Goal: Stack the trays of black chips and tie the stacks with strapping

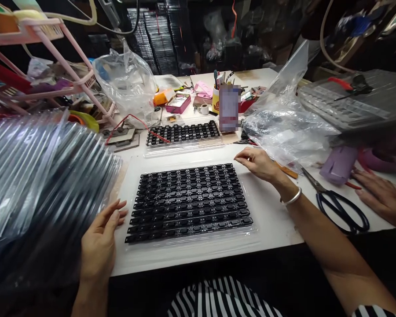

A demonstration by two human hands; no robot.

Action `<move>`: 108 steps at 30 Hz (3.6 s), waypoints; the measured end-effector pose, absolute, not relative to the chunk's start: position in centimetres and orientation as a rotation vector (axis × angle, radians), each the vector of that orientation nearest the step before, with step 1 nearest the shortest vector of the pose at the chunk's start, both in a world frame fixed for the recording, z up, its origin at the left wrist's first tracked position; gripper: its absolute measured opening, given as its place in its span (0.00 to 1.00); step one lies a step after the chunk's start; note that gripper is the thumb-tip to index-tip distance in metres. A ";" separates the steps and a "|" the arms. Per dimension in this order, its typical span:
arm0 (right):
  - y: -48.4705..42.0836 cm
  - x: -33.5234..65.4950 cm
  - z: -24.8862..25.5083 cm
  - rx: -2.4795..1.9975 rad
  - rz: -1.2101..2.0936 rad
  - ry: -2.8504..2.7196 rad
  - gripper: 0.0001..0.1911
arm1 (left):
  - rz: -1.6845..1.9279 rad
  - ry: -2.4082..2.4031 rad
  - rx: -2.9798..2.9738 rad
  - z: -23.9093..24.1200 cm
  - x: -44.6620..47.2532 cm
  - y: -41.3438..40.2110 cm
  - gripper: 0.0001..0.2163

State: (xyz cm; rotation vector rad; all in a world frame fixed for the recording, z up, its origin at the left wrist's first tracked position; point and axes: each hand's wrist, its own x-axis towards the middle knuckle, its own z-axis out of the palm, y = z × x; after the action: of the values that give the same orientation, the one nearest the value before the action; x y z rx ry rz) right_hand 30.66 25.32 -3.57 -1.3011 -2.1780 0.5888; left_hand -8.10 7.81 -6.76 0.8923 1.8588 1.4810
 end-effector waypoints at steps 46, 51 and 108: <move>21.0 29.9 -5.8 -1.770 1.054 -1.918 0.25 | 1.101 1.786 1.236 -5.4 -8.8 12.2 0.26; 20.8 29.5 -5.5 -1.732 1.001 -1.877 0.23 | 1.241 1.755 1.146 -5.5 -8.5 12.3 0.29; 20.3 29.4 -4.5 -1.748 1.130 -1.502 0.17 | 2.044 0.925 0.329 6.3 -6.3 7.2 0.10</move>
State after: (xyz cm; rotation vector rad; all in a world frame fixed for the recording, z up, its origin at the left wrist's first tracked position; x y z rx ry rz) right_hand 29.39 20.33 -4.53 -1.7480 -1.5022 1.1304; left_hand -6.34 7.17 6.29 0.3294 0.9255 2.0440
